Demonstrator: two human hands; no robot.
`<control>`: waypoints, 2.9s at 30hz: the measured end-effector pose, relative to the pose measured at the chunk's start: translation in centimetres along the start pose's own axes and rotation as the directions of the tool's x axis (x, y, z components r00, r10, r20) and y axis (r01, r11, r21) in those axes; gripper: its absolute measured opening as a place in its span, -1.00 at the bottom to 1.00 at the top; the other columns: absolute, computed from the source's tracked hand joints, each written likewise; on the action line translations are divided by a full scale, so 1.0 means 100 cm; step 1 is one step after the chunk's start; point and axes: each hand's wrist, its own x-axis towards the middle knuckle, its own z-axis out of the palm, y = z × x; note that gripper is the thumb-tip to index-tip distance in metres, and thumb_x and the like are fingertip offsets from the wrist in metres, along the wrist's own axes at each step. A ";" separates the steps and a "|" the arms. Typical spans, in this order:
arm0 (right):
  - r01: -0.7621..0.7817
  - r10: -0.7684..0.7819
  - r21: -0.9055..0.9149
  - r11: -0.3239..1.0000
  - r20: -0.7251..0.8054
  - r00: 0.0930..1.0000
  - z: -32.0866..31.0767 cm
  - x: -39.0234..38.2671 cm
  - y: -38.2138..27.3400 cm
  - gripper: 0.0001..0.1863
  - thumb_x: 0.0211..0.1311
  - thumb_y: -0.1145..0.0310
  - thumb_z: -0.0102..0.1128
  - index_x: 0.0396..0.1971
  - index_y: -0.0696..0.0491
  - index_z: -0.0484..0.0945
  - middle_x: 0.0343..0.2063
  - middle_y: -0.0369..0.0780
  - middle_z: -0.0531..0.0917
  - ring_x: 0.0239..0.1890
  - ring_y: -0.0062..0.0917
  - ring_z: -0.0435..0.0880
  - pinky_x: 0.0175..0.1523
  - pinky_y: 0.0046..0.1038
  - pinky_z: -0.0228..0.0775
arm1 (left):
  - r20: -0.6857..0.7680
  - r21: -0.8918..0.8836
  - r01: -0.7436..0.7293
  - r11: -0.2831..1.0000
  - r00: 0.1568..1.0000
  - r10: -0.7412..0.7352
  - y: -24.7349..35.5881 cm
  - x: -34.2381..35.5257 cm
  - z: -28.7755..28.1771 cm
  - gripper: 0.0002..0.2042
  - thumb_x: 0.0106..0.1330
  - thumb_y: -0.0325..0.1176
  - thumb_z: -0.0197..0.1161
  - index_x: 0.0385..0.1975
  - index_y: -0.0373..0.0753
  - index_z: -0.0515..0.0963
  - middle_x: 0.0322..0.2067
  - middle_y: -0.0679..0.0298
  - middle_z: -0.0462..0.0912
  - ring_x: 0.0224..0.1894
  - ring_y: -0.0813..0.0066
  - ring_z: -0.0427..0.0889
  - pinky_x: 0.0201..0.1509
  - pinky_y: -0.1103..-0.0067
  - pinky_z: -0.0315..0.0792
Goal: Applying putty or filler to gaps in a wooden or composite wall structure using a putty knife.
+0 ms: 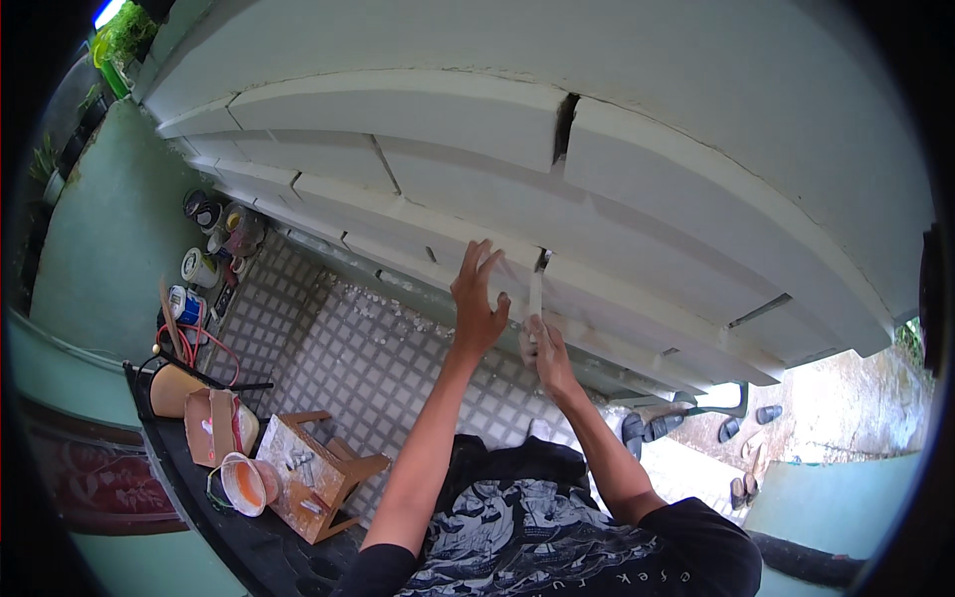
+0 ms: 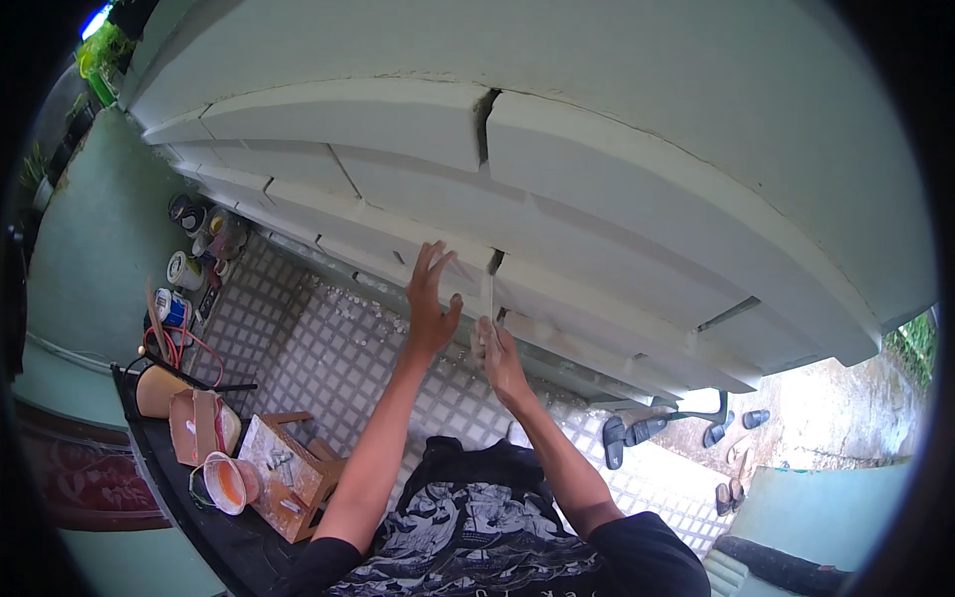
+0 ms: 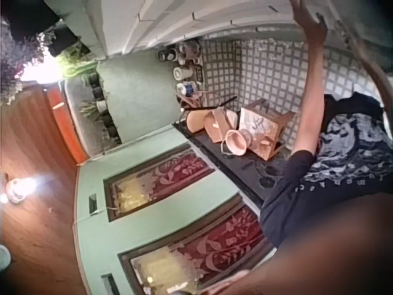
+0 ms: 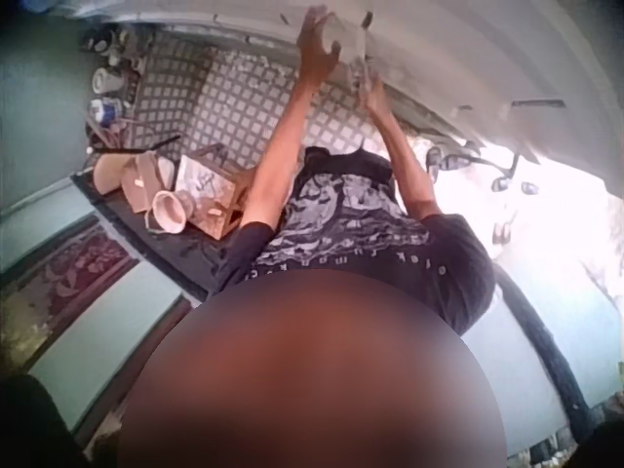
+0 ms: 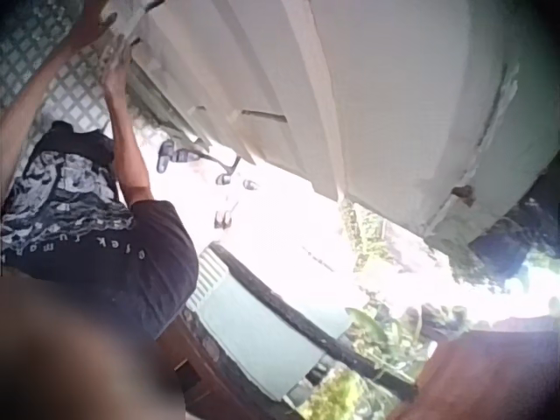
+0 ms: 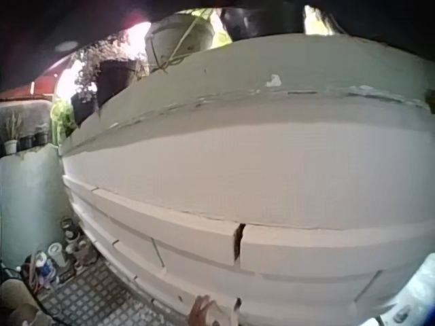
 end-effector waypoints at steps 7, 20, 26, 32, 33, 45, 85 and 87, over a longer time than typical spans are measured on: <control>0.308 -0.281 -0.415 0.856 0.128 0.951 -0.013 -0.024 0.011 -0.64 0.47 0.06 -0.16 -0.36 0.07 0.34 -0.62 -0.44 0.23 -0.56 -0.71 0.17 -0.47 -0.54 0.07 | 0.614 -0.696 0.713 0.084 0.652 -0.446 0.065 -0.025 -0.003 -0.62 0.38 -0.22 0.17 0.05 -0.36 0.46 -0.13 0.19 0.65 -0.11 0.47 0.64 -0.10 0.60 0.50; 0.041 -0.113 -0.942 0.333 0.003 0.994 -0.014 -0.035 -0.009 -0.51 0.35 0.25 -0.07 0.08 0.37 0.28 -0.50 0.18 0.58 -0.35 0.11 0.59 -0.24 -0.01 0.41 | 0.385 -0.632 0.642 0.435 0.746 -0.543 0.082 -0.028 0.005 -0.81 0.28 -0.41 0.27 -0.25 -0.43 0.55 -0.33 0.18 0.71 -0.26 0.54 0.69 -0.28 0.65 0.52; 0.288 -0.391 -0.817 0.499 0.084 0.916 -0.035 -0.044 0.000 -0.66 0.31 0.35 0.02 0.01 0.21 0.39 -0.41 0.10 0.61 -0.30 0.07 0.59 -0.24 -0.04 0.38 | 0.346 -0.539 0.622 0.568 0.779 -0.523 0.090 -0.038 -0.002 -0.82 0.35 -0.44 0.15 -0.21 -0.45 0.43 -0.31 0.04 0.70 -0.20 0.38 0.71 -0.22 0.53 0.55; 0.275 -0.392 -0.804 0.527 0.057 0.918 -0.024 -0.047 -0.004 -0.82 0.13 0.42 0.27 -0.31 0.20 0.57 -0.41 0.01 0.63 -0.37 -0.08 0.63 -0.28 -0.21 0.43 | 0.332 -0.374 0.633 0.678 0.774 -0.539 0.087 -0.049 -0.005 -0.80 0.34 -0.54 0.02 -0.12 -0.49 0.27 -0.29 -0.13 0.64 -0.14 0.04 0.66 -0.26 0.34 0.52; 0.270 -0.430 -0.806 0.527 0.021 0.902 -0.023 -0.046 0.000 -0.83 0.10 0.44 0.28 -0.33 0.20 0.57 -0.40 -0.01 0.64 -0.39 -0.12 0.63 -0.29 -0.25 0.45 | 0.307 -0.377 0.636 0.674 0.772 -0.557 0.088 -0.051 -0.005 -0.80 0.34 -0.54 0.02 -0.12 -0.49 0.27 -0.29 -0.13 0.64 -0.14 0.04 0.66 -0.26 0.34 0.52; 0.268 -0.304 -0.764 0.587 0.099 0.947 0.015 -0.029 0.020 -0.77 0.05 0.51 0.30 -0.27 0.20 0.54 -0.38 -0.04 0.65 -0.38 -0.27 0.67 -0.23 -0.35 0.50 | 0.152 -0.236 0.738 0.632 0.671 -0.726 0.051 -0.089 -0.019 -0.44 0.39 -0.26 0.07 0.14 -0.66 0.12 -0.41 -0.25 0.55 -0.30 -0.14 0.59 -0.31 0.26 0.46; 0.503 -0.619 -0.862 0.056 0.365 0.695 -0.109 -0.027 -0.134 -0.84 -0.06 0.47 0.34 -0.41 0.07 0.59 -0.49 -0.21 0.62 -0.41 -0.35 0.59 -0.27 -0.38 0.42 | 0.418 -0.795 0.601 0.082 0.640 -0.645 0.061 -0.058 0.096 -0.60 0.47 -0.27 -0.01 0.21 -0.33 0.27 -0.27 0.31 0.56 -0.57 0.78 0.26 -0.56 0.74 0.16; 0.527 -0.543 -0.849 -0.049 0.466 0.699 -0.136 -0.006 -0.135 -0.82 -0.04 0.42 0.34 -0.38 0.06 0.60 -0.48 -0.22 0.63 -0.40 -0.35 0.60 -0.26 -0.38 0.44 | 0.365 -0.773 0.614 0.159 0.636 -0.679 0.081 -0.056 0.110 -0.64 0.48 -0.29 -0.03 0.16 -0.36 0.31 -0.35 0.32 0.56 -0.58 0.75 0.28 -0.56 0.73 0.18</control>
